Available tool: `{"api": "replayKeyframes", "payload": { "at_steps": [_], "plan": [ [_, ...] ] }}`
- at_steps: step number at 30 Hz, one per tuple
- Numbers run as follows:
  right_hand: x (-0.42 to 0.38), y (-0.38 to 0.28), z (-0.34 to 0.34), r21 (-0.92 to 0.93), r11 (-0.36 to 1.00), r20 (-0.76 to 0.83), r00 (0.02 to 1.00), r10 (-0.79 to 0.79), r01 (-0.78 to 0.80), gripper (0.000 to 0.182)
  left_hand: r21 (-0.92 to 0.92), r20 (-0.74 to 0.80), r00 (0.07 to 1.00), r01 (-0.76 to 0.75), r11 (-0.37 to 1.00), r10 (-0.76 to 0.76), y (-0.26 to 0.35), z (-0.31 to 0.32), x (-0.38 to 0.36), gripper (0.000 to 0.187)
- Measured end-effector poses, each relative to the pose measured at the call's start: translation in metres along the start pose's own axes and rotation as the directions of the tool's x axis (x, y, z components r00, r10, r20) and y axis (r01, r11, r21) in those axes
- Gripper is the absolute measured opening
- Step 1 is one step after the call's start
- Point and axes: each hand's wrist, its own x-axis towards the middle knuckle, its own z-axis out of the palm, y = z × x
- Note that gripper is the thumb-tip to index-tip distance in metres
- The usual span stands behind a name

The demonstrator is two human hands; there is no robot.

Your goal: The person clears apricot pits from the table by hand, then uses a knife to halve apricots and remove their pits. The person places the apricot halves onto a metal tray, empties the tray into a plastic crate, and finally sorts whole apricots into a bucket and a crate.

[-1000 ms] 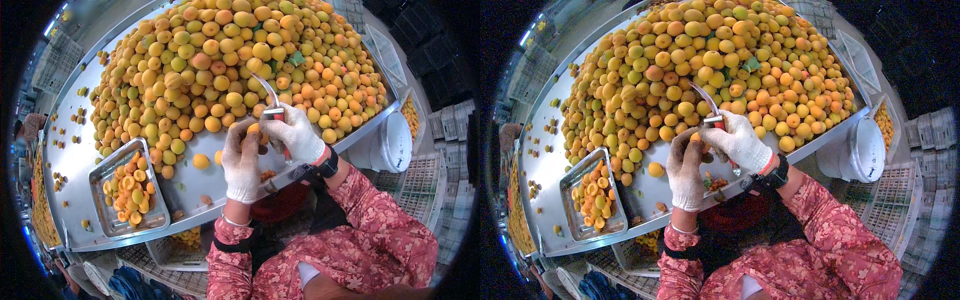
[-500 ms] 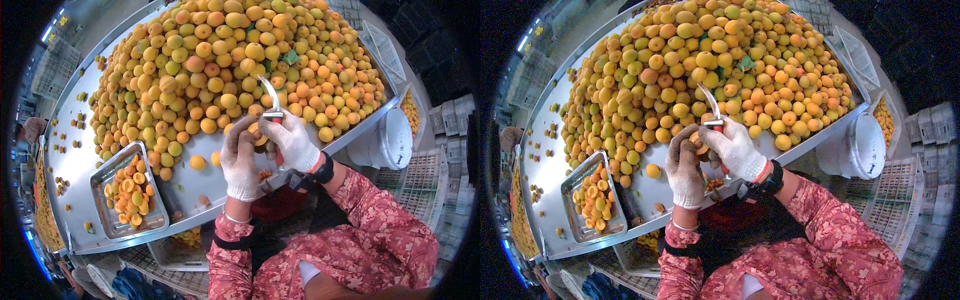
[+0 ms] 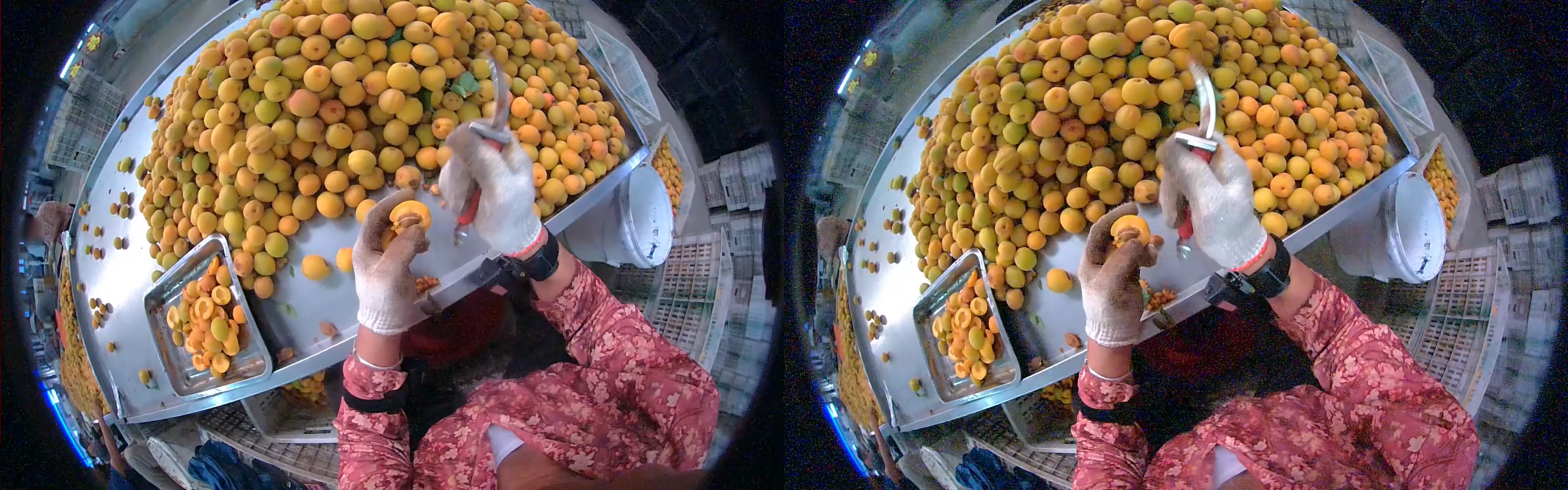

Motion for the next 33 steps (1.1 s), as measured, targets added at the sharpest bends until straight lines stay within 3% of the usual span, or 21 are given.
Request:
{"api": "replayKeyframes", "payload": {
  "at_steps": [1, 4, 6, 11, 13, 15, 18, 20, 21, 23, 27, 29, 32, 33],
  "plan": [
    [0.001, -0.005, 0.004, 0.116, 0.991, -0.049, 0.997, -0.064, 0.07, 0.016, -0.001, 0.004, 1.0, 0.006, 1.0, -0.006, 0.001, 0.002, -0.001, 0.036],
    [0.003, -0.015, 0.014, 0.141, 0.973, -0.104, 0.98, -0.168, 0.182, 0.018, -0.068, 0.02, 0.998, 0.052, 0.996, -0.051, -0.001, 0.004, -0.002, 0.037],
    [0.004, -0.018, 0.017, 0.155, 0.957, -0.123, 0.966, -0.229, 0.246, 0.021, 0.122, 0.115, 0.992, -0.072, 0.99, 0.058, -0.005, 0.004, -0.002, 0.034],
    [-0.001, -0.022, 0.024, 0.072, 0.954, -0.154, 0.948, -0.278, 0.292, 0.018, 0.224, 0.091, 0.995, 0.02, 0.974, -0.041, 0.01, 0.014, -0.01, 0.031],
    [-0.004, -0.023, 0.023, -0.013, 0.959, -0.088, 0.955, -0.282, 0.282, 0.016, 0.224, 0.091, 0.994, 0.036, 0.974, -0.058, 0.008, 0.016, -0.01, 0.031],
    [-0.007, -0.022, 0.024, 0.029, 0.96, -0.07, 0.958, -0.278, 0.28, 0.016, 0.251, 0.098, 0.995, -0.06, 0.966, 0.036, 0.005, 0.016, -0.01, 0.03],
    [-0.011, -0.017, 0.02, 0.029, 0.969, -0.019, 0.969, -0.246, 0.246, 0.018, 0.212, 0.096, 0.994, 0.036, 0.977, -0.057, 0.004, 0.013, -0.012, 0.029],
    [-0.013, -0.008, 0.017, -0.169, 0.905, 0.017, 0.919, -0.394, 0.391, 0.023, 0.208, 0.074, 0.995, 0.044, 0.977, -0.061, 0.003, 0.015, -0.014, 0.028],
    [-0.013, -0.005, 0.014, -0.166, 0.906, 0.024, 0.92, -0.391, 0.39, 0.023, 0.207, 0.058, 0.996, 0.054, 0.977, -0.068, 0.002, 0.016, -0.015, 0.027],
    [-0.014, -0.003, 0.01, -0.352, 0.823, 0.177, 0.895, -0.409, 0.446, 0.025, 0.193, 0.03, 0.999, 0.036, 0.981, -0.043, 0.001, 0.02, -0.016, 0.026],
    [-0.015, 0.0, 0.023, -0.245, 0.929, -0.001, 0.958, -0.286, 0.277, 0.023, 0.178, 0.028, 1.0, 0.007, 0.984, -0.013, -0.007, 0.019, -0.016, 0.026],
    [-0.014, 0.003, 0.023, -0.313, 0.906, 0.048, 0.958, -0.284, 0.284, 0.019, 0.295, 0.018, 0.996, -0.09, 0.951, 0.089, -0.022, 0.014, -0.013, 0.026],
    [-0.01, 0.01, 0.03, -0.119, 0.947, 0.022, 0.955, -0.297, 0.297, 0.011, 0.457, 0.051, 0.975, -0.216, 0.863, 0.217, -0.028, 0.009, -0.009, 0.028],
    [-0.008, 0.008, 0.03, -0.002, 0.986, -0.022, 0.986, -0.165, 0.165, 0.011, 0.467, 0.073, 0.962, -0.267, 0.843, 0.264, -0.025, 0.009, -0.008, 0.028]
  ]
}}
